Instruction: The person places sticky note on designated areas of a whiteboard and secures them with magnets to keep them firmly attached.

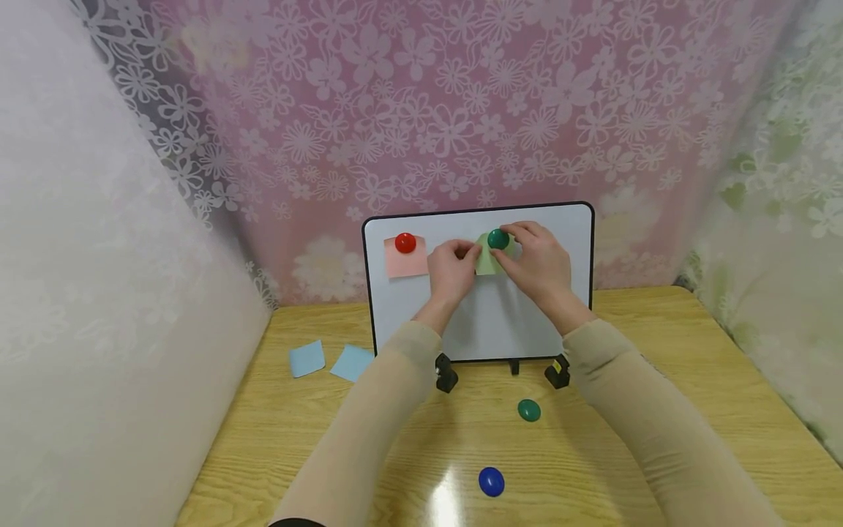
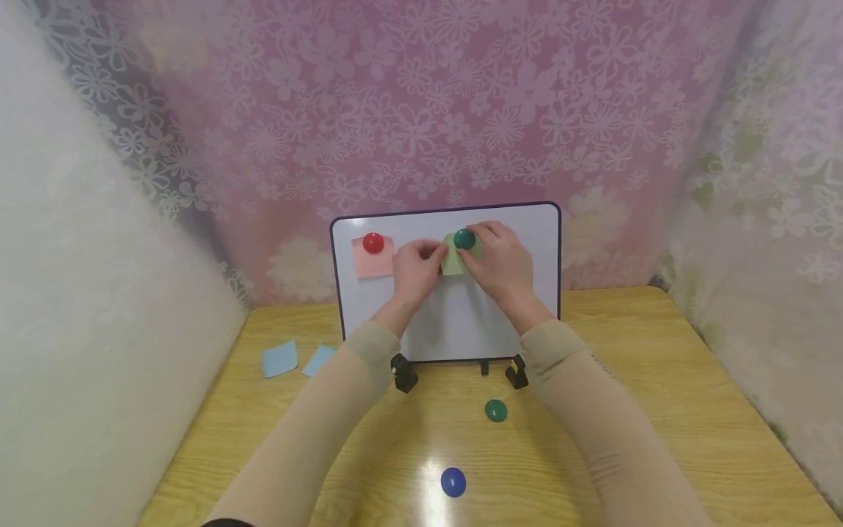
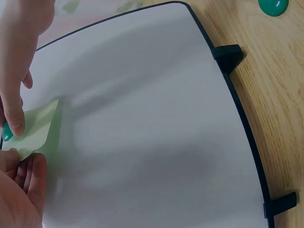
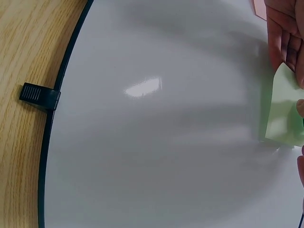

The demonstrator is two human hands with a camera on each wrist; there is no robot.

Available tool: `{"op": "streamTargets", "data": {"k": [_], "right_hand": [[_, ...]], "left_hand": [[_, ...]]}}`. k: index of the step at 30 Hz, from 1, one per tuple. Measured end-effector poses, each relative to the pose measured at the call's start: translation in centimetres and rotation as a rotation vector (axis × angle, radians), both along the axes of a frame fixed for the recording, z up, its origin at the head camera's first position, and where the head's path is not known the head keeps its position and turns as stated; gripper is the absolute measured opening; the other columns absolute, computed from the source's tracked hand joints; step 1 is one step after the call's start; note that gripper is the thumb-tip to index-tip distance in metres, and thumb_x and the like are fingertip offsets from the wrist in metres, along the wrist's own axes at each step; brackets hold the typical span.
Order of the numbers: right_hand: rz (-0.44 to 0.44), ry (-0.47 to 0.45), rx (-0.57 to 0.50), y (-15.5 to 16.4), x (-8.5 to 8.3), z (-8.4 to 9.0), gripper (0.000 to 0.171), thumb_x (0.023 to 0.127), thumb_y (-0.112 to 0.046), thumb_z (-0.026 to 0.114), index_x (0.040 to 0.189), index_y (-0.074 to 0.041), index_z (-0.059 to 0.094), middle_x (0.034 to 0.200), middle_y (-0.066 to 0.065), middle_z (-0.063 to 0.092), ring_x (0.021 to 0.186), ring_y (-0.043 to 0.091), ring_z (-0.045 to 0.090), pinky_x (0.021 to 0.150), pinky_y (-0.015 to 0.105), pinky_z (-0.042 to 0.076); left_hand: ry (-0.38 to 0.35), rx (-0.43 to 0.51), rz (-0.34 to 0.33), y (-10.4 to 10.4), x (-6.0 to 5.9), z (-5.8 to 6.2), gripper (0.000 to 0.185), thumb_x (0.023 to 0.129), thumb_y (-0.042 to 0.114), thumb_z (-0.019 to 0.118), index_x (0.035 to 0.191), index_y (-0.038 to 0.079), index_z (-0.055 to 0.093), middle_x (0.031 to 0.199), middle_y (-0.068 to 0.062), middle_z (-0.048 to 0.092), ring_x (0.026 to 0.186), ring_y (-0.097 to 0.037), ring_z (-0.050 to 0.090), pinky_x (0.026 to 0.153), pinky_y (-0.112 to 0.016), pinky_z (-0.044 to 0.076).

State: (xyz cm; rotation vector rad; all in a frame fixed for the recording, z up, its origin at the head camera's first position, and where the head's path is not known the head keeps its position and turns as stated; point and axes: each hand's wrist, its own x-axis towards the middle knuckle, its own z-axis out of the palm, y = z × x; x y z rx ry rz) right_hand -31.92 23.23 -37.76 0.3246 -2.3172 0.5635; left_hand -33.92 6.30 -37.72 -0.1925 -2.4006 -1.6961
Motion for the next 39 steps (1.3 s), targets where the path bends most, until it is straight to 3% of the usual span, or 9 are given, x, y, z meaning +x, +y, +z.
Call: {"op": "streamTargets", "data": {"k": [15,39], "right_hand": [[-0.013,0.011,0.006,-0.4,-0.7,-0.2,0.045,0.092,-0.027,0.088,0.129,-0.006,0.074,0.129,0.014,0.071,0.119,0.035,0.068,0.085,0.054,0.06],[-0.05,-0.005,0.029,-0.2,-1.1,-0.6,0.045,0.092,-0.029,0.088,0.129,-0.007,0.075,0.13,0.014,0.07,0.121,0.036,0.066,0.087,0.056,0.06]], "left_hand": [[0.01,0.006,0.03,0.0,-0.2,0.0,0.021,0.105,0.024,0.074,0.112,0.005,0.081,0.093,-0.001,0.073,0.084,-0.015,0.063,0.071,-0.023,0.056],[-0.022,0.03,0.018,0.1,0.0,-0.4,0.022,0.105,0.025,0.073,0.113,0.006,0.081,0.094,0.0,0.073,0.083,-0.015,0.064,0.072,-0.023,0.058]]}}
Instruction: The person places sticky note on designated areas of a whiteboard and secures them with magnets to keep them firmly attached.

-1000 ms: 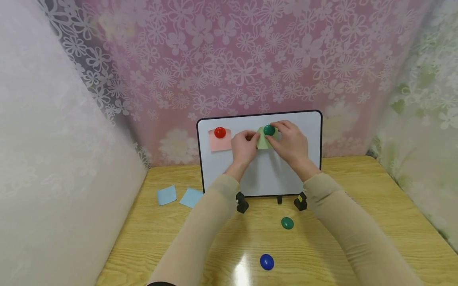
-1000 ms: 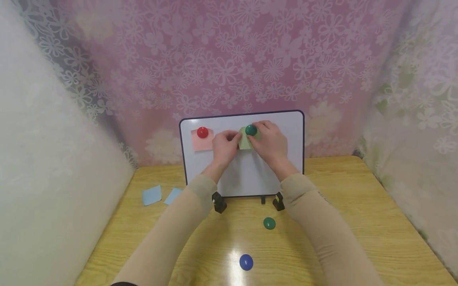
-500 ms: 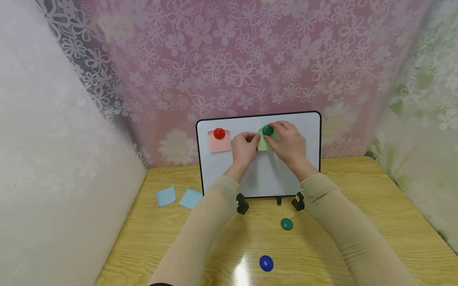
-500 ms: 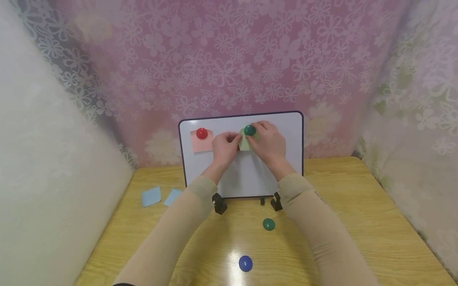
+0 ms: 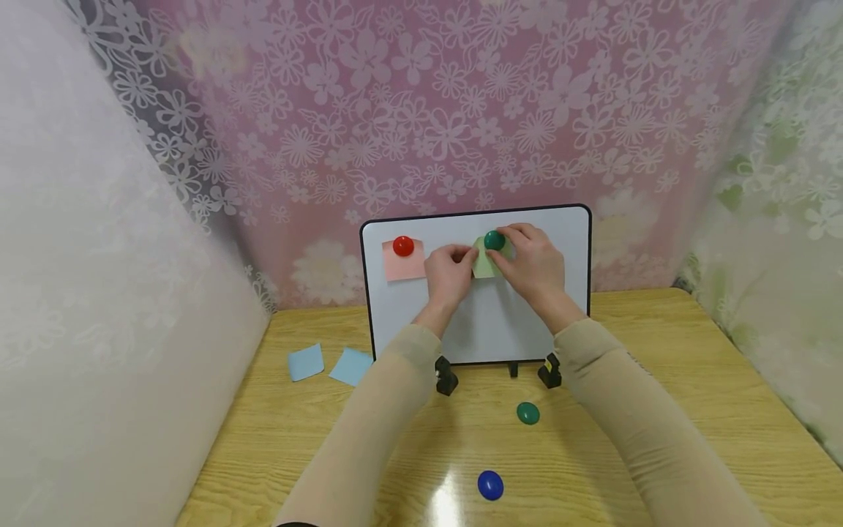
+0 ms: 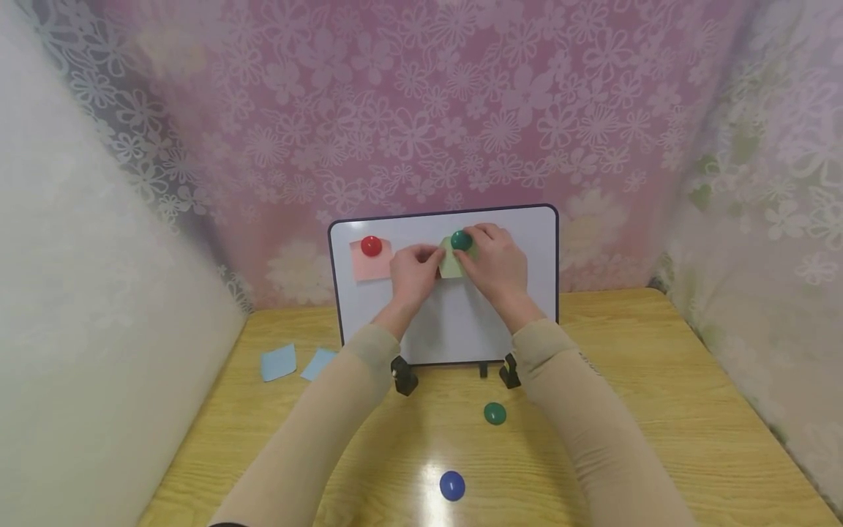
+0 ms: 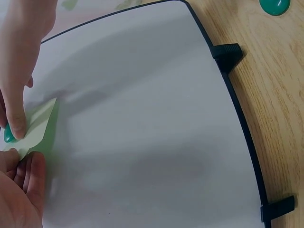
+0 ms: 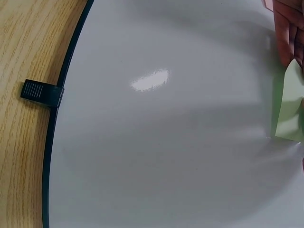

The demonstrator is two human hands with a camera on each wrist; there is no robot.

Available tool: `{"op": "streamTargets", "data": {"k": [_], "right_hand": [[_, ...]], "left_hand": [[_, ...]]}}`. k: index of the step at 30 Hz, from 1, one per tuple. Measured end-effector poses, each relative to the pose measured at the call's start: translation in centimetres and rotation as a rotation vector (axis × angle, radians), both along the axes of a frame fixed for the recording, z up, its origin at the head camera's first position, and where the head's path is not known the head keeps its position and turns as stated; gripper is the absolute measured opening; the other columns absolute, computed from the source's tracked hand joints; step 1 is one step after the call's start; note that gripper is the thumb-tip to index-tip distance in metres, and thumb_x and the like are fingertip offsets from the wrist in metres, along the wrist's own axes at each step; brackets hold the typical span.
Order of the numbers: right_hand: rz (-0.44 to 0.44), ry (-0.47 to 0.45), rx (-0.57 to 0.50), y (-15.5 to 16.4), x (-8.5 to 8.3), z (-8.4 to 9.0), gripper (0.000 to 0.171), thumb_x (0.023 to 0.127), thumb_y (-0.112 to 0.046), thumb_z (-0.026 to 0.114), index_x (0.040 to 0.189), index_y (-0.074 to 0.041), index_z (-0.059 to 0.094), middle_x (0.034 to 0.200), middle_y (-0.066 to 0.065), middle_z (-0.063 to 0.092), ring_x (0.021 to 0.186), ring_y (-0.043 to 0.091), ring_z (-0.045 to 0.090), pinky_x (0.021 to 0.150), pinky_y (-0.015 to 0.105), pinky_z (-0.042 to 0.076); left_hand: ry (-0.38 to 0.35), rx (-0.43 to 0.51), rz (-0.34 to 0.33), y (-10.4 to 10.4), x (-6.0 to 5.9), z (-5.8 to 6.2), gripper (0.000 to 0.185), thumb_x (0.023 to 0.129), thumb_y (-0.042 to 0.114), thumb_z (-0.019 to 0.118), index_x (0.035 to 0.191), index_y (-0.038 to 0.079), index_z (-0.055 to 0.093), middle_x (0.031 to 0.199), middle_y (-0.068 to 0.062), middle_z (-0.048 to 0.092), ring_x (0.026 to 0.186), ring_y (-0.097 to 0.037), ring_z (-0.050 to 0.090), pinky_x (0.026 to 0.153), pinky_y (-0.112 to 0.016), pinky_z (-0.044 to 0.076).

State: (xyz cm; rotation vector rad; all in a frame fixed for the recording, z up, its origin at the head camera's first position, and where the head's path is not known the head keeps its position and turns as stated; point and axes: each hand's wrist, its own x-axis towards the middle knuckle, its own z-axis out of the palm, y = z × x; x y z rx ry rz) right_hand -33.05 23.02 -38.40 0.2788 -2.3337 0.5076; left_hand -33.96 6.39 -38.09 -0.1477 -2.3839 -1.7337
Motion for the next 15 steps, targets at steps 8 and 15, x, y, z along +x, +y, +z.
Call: {"op": "streamTargets", "data": {"k": [8,15], "right_hand": [[0.0,-0.019,0.01,-0.09,0.1,0.14,0.047,0.093,-0.032,0.088,0.13,-0.007,0.075,0.131,0.014,0.069,0.122,0.035,0.065,0.086,0.054,0.061],[0.002,-0.025,0.024,-0.42,0.38,0.41,0.047,0.093,-0.032,0.088,0.13,-0.006,0.075,0.131,0.015,0.068,0.122,0.036,0.064,0.087,0.053,0.061]], "left_hand": [[0.041,-0.001,0.009,-0.01,0.03,-0.04,0.022,0.104,0.024,0.075,0.112,0.005,0.082,0.091,-0.001,0.074,0.074,-0.012,0.065,0.068,-0.023,0.058],[0.029,-0.001,0.011,0.06,0.17,-0.04,0.022,0.105,0.024,0.074,0.113,0.005,0.082,0.092,-0.001,0.074,0.075,-0.012,0.066,0.069,-0.023,0.058]]}}
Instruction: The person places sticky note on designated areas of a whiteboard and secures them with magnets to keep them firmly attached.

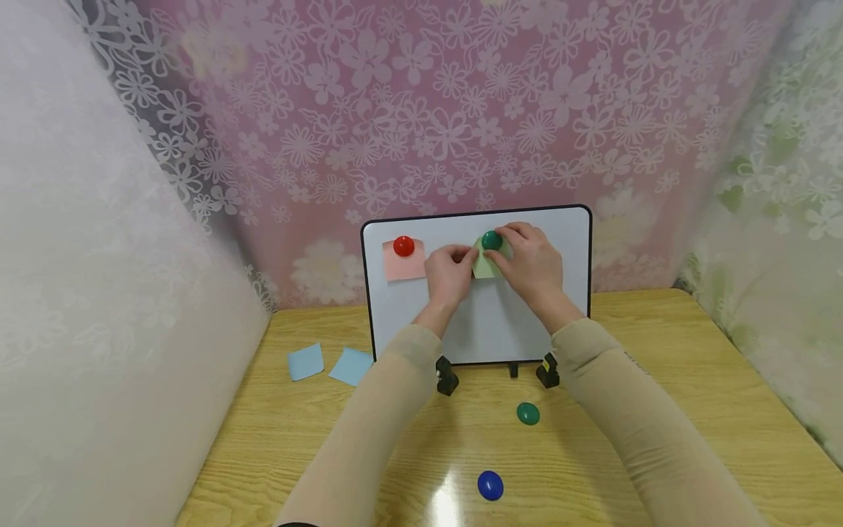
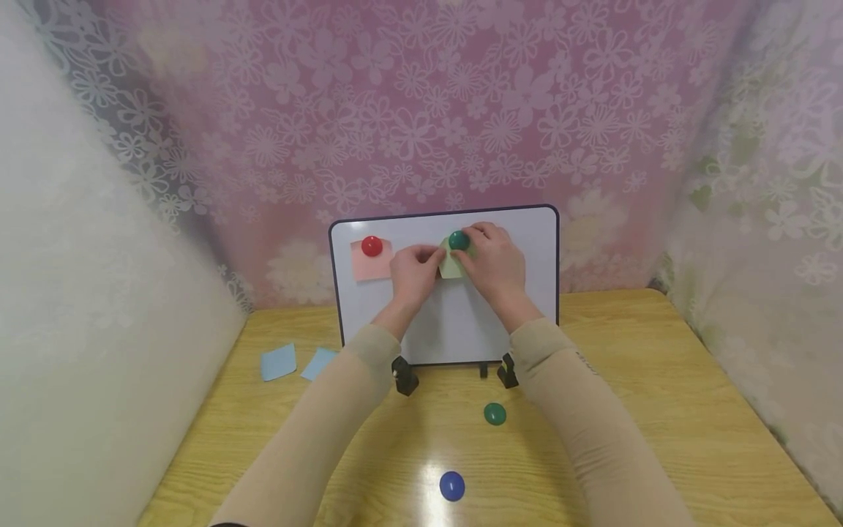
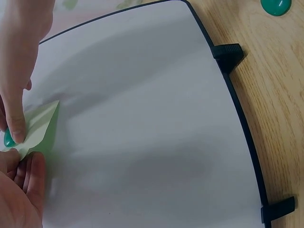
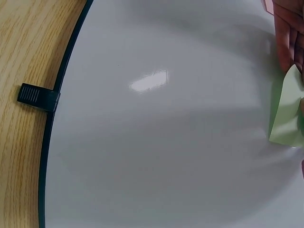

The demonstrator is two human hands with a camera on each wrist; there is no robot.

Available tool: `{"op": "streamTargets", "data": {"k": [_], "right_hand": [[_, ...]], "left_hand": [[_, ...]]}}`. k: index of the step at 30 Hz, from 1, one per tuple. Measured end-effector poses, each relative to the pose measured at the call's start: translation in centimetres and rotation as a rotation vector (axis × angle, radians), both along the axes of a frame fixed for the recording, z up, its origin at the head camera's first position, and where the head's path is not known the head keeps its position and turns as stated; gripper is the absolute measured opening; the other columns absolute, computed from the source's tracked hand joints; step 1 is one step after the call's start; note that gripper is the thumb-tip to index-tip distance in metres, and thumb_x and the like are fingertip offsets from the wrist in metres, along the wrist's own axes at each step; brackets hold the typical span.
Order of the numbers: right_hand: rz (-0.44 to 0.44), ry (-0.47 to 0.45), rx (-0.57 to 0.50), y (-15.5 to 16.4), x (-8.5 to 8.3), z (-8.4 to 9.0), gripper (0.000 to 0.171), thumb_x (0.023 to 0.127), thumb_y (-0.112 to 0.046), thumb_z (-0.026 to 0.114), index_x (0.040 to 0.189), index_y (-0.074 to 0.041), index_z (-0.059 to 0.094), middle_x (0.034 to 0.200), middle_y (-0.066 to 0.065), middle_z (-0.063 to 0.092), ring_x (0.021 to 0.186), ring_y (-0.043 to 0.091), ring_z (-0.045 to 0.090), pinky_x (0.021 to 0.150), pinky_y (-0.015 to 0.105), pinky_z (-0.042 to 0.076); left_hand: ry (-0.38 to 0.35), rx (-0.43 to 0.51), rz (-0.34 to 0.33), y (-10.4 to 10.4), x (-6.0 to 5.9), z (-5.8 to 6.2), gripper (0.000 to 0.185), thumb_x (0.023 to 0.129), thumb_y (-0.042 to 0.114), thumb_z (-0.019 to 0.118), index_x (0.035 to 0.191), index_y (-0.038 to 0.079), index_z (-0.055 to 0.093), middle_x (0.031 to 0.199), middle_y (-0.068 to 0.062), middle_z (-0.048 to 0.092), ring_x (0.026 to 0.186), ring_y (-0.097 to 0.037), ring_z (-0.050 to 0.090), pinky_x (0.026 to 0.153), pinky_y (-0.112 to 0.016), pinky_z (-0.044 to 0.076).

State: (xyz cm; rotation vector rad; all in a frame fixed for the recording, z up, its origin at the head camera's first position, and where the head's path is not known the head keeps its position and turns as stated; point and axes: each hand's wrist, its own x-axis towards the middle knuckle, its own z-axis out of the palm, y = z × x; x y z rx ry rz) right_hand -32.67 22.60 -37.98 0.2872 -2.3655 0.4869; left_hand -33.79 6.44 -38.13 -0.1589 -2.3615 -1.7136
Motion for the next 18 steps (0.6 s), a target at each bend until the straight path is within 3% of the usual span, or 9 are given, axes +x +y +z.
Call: {"op": "streamTargets", "data": {"k": [18], "right_hand": [[-0.004,0.015,0.017,-0.24,-0.42,-0.3,0.046,0.094,-0.029,0.087,0.13,-0.003,0.075,0.129,0.015,0.069,0.122,0.036,0.065,0.087,0.053,0.061]], "left_hand": [[0.002,0.003,0.009,0.11,-0.29,-0.17,0.023,0.105,0.026,0.074,0.113,0.006,0.082,0.092,-0.001,0.074,0.075,-0.013,0.067,0.07,-0.023,0.059]]}}
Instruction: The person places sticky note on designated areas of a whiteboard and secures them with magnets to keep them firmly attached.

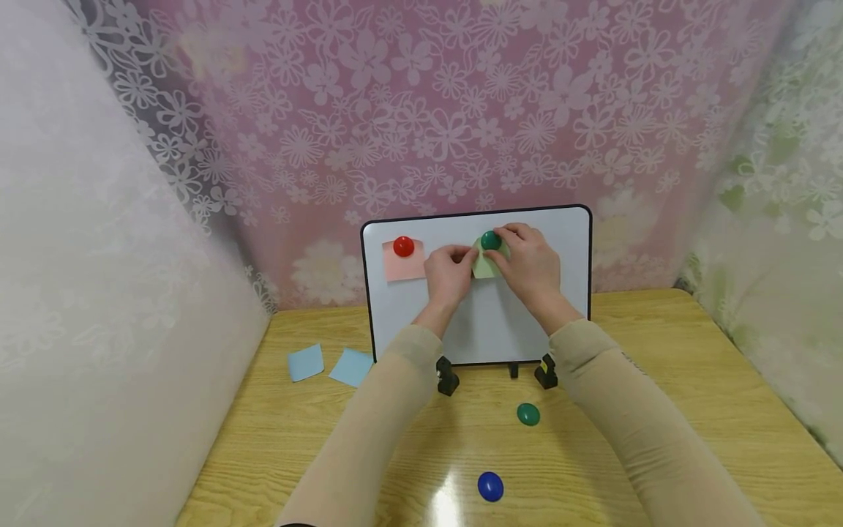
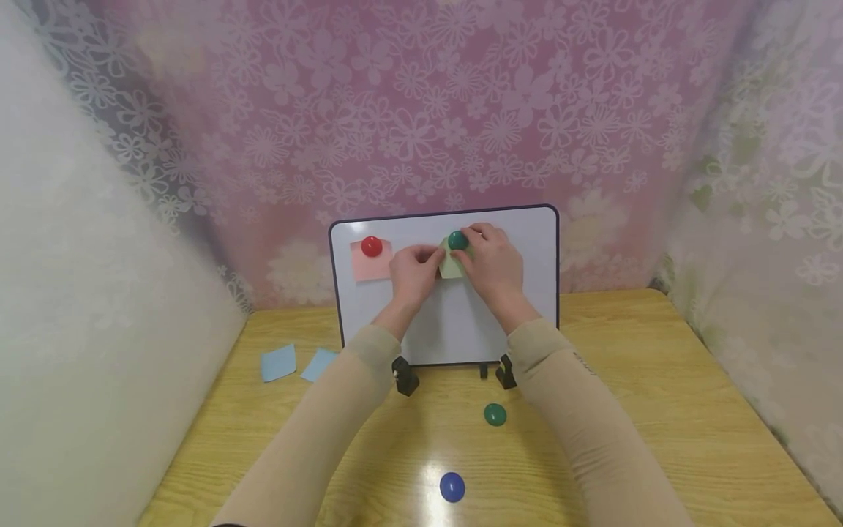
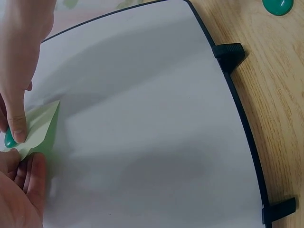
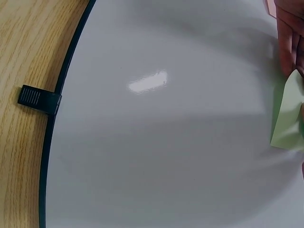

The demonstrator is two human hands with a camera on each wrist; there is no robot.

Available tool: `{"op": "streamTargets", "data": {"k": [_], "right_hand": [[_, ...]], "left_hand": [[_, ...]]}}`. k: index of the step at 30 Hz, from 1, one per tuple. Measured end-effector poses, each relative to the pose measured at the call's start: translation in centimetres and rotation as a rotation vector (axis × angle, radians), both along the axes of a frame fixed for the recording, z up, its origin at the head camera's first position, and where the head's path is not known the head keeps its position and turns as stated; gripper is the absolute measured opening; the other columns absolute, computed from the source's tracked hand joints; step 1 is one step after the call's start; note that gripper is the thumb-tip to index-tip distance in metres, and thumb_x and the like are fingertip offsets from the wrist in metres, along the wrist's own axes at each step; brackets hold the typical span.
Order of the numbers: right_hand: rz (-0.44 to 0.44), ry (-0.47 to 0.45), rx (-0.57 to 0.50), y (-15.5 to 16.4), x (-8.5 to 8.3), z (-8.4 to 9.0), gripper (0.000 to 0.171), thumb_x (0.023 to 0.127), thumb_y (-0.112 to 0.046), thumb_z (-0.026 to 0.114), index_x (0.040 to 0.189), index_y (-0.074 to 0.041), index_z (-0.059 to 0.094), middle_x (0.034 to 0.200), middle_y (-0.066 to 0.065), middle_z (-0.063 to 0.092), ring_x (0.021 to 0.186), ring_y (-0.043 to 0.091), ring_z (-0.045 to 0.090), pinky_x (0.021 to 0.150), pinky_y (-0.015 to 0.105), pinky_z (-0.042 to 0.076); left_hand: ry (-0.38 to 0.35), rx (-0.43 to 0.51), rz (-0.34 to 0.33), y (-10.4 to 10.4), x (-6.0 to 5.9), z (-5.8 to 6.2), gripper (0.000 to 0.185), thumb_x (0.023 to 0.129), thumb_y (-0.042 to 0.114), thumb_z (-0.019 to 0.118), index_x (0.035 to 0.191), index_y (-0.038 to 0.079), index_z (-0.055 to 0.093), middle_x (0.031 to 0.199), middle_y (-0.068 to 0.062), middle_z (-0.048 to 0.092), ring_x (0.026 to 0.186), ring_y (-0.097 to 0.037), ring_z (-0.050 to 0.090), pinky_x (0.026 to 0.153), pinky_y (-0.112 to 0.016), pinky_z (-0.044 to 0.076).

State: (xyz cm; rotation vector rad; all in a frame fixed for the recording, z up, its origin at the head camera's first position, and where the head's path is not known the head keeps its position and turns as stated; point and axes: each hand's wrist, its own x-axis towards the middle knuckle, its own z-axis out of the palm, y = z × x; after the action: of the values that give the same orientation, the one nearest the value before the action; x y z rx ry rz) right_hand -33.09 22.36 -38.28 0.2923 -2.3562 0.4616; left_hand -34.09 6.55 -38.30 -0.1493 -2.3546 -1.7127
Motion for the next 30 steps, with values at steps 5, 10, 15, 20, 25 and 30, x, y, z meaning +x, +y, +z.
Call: {"op": "streamTargets", "data": {"k": [5,10,15,20,25,30], "right_hand": [[-0.007,0.003,-0.001,0.04,0.06,0.03,0.046,0.094,-0.03,0.086,0.131,-0.004,0.075,0.129,0.014,0.069,0.121,0.035,0.065,0.086,0.052,0.061],[-0.009,0.007,0.0,0.1,0.05,0.02,0.047,0.094,-0.031,0.087,0.131,-0.005,0.075,0.129,0.014,0.07,0.121,0.035,0.065,0.085,0.051,0.061],[-0.011,0.023,0.003,0.19,-0.09,-0.1,0.045,0.094,-0.031,0.086,0.13,-0.004,0.076,0.127,0.013,0.07,0.12,0.035,0.065,0.085,0.051,0.062],[-0.005,0.033,0.0,0.14,-0.05,-0.08,0.046,0.094,-0.032,0.086,0.129,-0.004,0.076,0.127,0.014,0.07,0.12,0.035,0.065,0.085,0.051,0.062],[-0.007,0.045,-0.007,0.11,0.12,-0.24,0.046,0.094,-0.031,0.086,0.129,-0.004,0.076,0.127,0.014,0.07,0.118,0.035,0.066,0.083,0.052,0.062],[-0.007,0.036,-0.015,0.08,0.54,-0.5,0.048,0.094,-0.034,0.086,0.13,-0.005,0.076,0.128,0.014,0.07,0.119,0.035,0.065,0.083,0.051,0.062]], "left_hand": [[-0.005,-0.007,0.01,0.1,0.1,0.16,0.023,0.105,0.026,0.074,0.113,0.006,0.082,0.092,-0.001,0.074,0.075,-0.012,0.066,0.07,-0.023,0.059],[-0.014,-0.008,0.019,0.15,-0.14,0.03,0.022,0.104,0.025,0.075,0.112,0.007,0.082,0.091,0.0,0.074,0.075,-0.012,0.066,0.069,-0.023,0.058],[-0.005,-0.006,0.021,0.18,-0.28,-0.06,0.021,0.104,0.025,0.075,0.111,0.006,0.083,0.089,0.0,0.074,0.072,-0.011,0.066,0.067,-0.023,0.058],[-0.007,-0.001,0.021,0.14,-0.21,-0.06,0.021,0.104,0.025,0.075,0.112,0.007,0.082,0.09,0.0,0.074,0.074,-0.012,0.066,0.069,-0.023,0.058],[-0.011,0.005,0.02,0.14,-0.12,-0.07,0.023,0.105,0.027,0.074,0.112,0.007,0.082,0.091,0.0,0.074,0.074,-0.012,0.067,0.069,-0.023,0.059],[-0.016,0.008,0.036,-0.02,0.07,-0.18,0.023,0.105,0.028,0.074,0.11,0.007,0.083,0.089,0.0,0.074,0.075,-0.013,0.066,0.069,-0.024,0.059]]}}
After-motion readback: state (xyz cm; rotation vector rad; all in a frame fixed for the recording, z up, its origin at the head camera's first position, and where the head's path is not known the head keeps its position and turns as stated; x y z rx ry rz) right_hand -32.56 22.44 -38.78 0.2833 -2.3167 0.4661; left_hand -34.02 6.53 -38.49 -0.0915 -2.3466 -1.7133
